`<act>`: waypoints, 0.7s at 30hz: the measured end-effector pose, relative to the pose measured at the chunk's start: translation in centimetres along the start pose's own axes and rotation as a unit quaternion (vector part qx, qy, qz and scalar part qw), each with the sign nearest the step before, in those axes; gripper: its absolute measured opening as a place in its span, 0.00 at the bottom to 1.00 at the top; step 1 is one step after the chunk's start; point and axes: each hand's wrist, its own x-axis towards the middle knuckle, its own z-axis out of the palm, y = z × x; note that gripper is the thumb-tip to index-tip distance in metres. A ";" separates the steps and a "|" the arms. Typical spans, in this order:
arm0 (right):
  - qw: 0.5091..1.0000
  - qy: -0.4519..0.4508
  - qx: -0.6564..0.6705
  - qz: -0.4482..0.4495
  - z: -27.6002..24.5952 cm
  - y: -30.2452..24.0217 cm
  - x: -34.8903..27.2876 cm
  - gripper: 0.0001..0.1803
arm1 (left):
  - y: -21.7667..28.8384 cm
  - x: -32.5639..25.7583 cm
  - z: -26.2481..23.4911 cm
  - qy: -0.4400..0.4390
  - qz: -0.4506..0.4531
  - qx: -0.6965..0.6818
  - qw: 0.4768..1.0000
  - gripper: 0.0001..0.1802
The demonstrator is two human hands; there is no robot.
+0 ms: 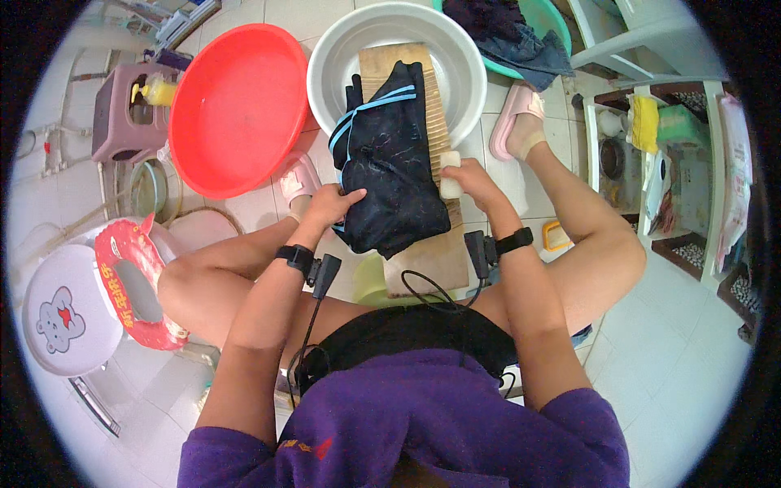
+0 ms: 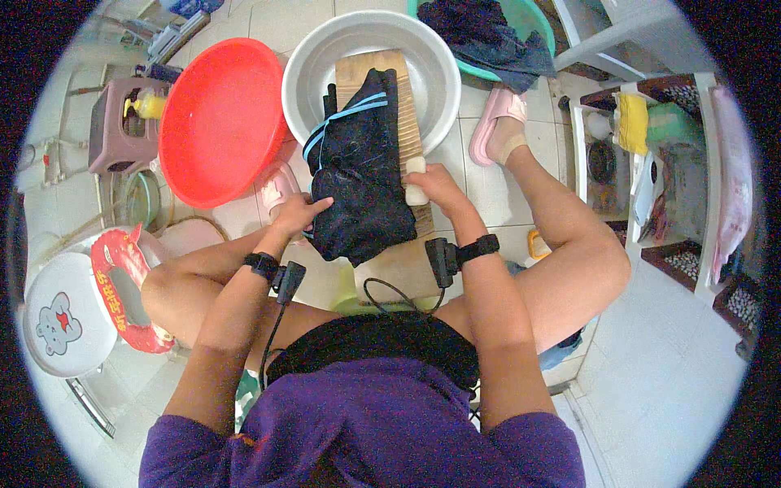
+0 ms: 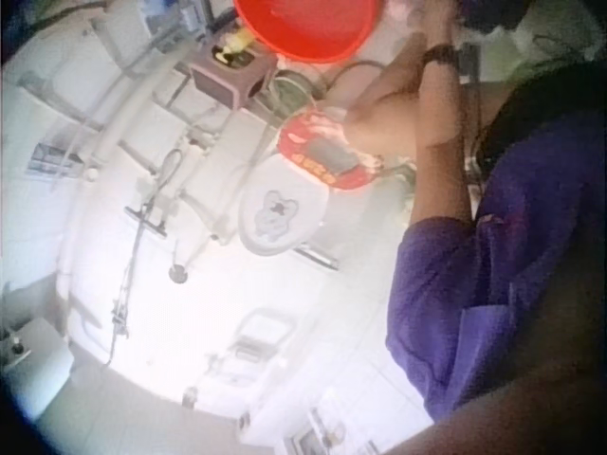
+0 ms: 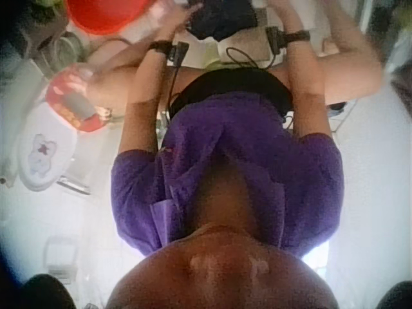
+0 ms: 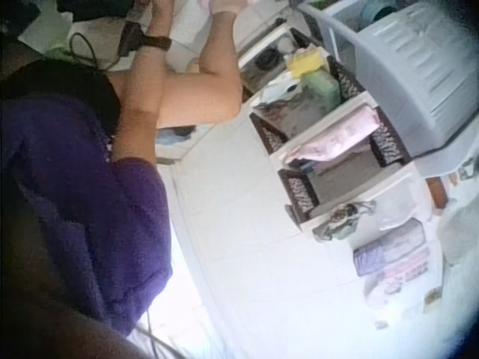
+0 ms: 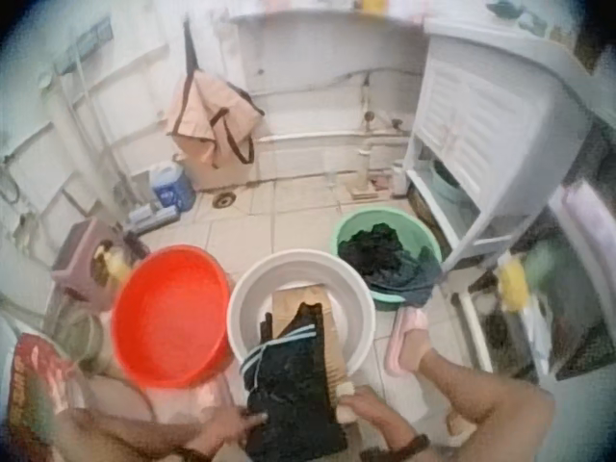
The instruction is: The person sits on the floor and hand-washes a pair of black shorts with light blue stripes in a white basin. They scrub the fabric with a bar of soap, rinse, and then use a brush to continue cleaning the garment.
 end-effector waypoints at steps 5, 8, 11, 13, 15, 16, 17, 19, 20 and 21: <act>0.925 0.032 -0.324 -0.196 3.7 -1.9 1.8 0.16 | 0.4 -0.4 2.3 0.145 0.099 0.010 0.984 0.23; 0.861 0.008 -0.433 -0.266 6.1 -2.0 3.6 0.14 | 1.3 -0.4 2.6 0.168 0.087 -0.032 0.981 0.19; 0.834 -0.004 -0.492 -0.251 6.9 -1.6 6.5 0.13 | 2.1 -0.1 2.0 0.065 -0.001 -0.136 0.989 0.21; 0.795 0.060 -0.535 -0.280 6.0 -2.4 9.7 0.14 | 2.4 -0.4 1.3 -0.052 -0.066 -0.263 0.961 0.23; 0.791 0.060 -0.546 -0.268 4.6 -3.0 11.5 0.15 | 2.5 -0.8 0.7 -0.095 -0.061 -0.243 0.964 0.24; 0.807 0.042 -0.536 -0.246 3.7 -3.5 12.0 0.15 | 2.5 -0.9 0.4 -0.110 -0.041 -0.235 0.965 0.24; 0.815 0.056 -0.530 -0.225 3.5 -3.8 12.1 0.16 | 2.5 -1.0 0.2 -0.110 -0.017 -0.231 0.967 0.24; 0.866 0.019 -0.459 -0.197 3.3 -4.2 11.4 0.19 | 2.1 -1.1 0.1 -0.101 0.047 -0.237 0.965 0.23; 0.884 0.027 -0.420 -0.201 3.5 -4.2 10.7 0.21 | 1.8 -1.0 0.2 -0.096 0.061 -0.240 0.964 0.23; 0.885 -0.016 -0.382 -0.266 3.9 -4.2 9.9 0.23 | 1.4 -1.0 0.2 -0.091 0.068 -0.238 0.965 0.22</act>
